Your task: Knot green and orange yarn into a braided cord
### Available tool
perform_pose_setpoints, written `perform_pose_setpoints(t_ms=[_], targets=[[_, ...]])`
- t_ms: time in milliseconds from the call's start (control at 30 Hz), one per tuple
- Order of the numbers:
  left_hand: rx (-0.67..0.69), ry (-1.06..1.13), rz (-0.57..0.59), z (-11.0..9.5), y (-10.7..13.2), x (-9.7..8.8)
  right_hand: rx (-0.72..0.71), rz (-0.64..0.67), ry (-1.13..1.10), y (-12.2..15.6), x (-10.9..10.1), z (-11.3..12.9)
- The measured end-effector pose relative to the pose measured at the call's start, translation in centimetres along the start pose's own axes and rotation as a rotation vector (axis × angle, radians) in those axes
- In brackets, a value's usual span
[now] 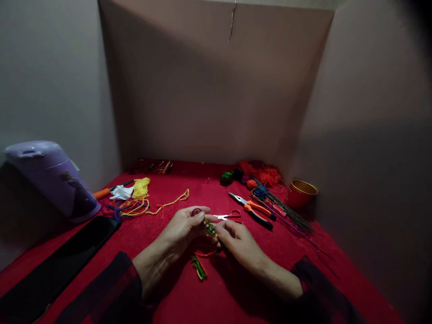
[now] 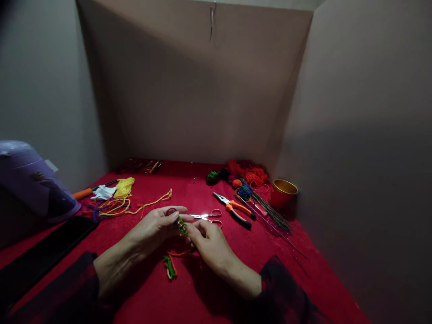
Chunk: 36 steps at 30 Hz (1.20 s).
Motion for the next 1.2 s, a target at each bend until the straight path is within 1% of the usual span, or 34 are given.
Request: perform_pose_setpoints(t_ms=[100, 200, 367, 467, 533, 633, 767, 867, 967, 1200], targets=[[0.023, 0.002, 0.006, 0.1, -0.1, -0.1, 0.053, 0.069, -0.052, 0.2, 0.5, 0.1], [0.020, 0.006, 0.005, 0.0, -0.1, 0.0, 0.093, 0.107, -0.118, 0.2, 0.7, 0.2], [0.003, -0.031, 0.012, -0.3, 0.3, 0.2, 0.146, 0.067, -0.203, 0.1, 0.3, 0.0], [0.043, -0.082, 0.011, -0.6, 0.4, 0.1, 0.173, 0.068, -0.263, 0.3, 0.5, 0.0], [0.087, -0.121, -0.012, -0.8, 0.4, 0.0, 0.186, 0.079, -0.280, 0.4, 0.6, 0.0], [0.144, -0.160, -0.051, -1.1, 0.4, 0.0, 0.172, 0.089, -0.263, 0.4, 0.8, 0.1], [0.190, -0.187, -0.061, -1.5, 0.3, 0.2, 0.112, 0.070, -0.186, 0.3, 0.9, 0.2], [0.179, -0.159, -0.058, -1.4, 0.2, 0.2, 0.081, 0.055, -0.151, 0.3, 0.8, 0.4], [0.161, -0.120, -0.039, -1.2, 0.3, 0.1, 0.081, 0.039, -0.149, 0.3, 0.5, 0.5], [0.208, -0.132, -0.033, -1.4, 0.1, -0.1, 0.050, 0.038, -0.129, 0.3, 0.6, 0.5]])
Point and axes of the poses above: each hand's wrist, its own y-axis away from the middle knuckle, its own x-axis out of the palm, z = x × y, the point moved 5 cm from there along -y, towards the middle knuckle, and after that the axes turned 7 degrees about y, right-handed, at the moved point
